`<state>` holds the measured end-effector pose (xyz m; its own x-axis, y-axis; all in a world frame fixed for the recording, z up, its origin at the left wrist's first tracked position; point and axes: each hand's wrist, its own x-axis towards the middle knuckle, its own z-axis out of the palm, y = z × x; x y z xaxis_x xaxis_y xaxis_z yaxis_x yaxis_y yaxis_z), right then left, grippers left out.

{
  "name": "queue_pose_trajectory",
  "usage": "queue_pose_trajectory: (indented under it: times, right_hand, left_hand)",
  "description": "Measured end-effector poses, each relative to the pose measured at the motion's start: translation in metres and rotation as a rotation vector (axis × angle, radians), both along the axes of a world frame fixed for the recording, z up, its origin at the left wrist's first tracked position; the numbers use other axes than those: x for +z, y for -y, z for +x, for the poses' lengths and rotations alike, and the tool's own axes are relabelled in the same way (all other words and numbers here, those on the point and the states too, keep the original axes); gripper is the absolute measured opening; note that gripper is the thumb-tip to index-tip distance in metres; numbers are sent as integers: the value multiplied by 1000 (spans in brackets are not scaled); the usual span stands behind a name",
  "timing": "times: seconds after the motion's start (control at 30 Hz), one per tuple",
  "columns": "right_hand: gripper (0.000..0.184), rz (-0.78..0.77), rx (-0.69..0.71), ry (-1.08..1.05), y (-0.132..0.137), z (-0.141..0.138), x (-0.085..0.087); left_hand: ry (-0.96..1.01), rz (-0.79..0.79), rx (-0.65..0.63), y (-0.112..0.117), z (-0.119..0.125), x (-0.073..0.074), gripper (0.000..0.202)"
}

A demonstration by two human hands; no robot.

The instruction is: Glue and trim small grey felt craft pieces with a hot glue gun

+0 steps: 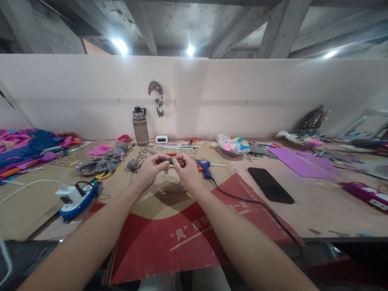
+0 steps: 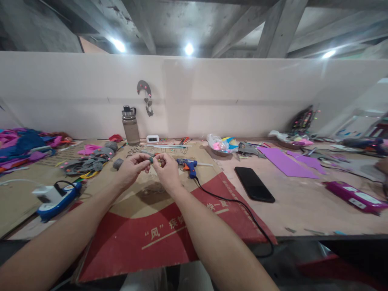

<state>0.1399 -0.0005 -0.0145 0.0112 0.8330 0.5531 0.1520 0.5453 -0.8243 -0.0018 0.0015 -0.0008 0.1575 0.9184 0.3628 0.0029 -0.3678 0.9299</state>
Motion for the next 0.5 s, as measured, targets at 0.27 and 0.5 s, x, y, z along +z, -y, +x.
queue_pose_trajectory:
  times: [0.27, 0.5]
  right_hand:
    - [20, 50, -30, 58, 3, 0, 1]
    - [21, 5, 10, -15, 1, 0, -1]
  left_hand:
    - [74, 22, -1, 1, 1, -1, 17]
    - [80, -21, -19, 1, 0, -2, 20]
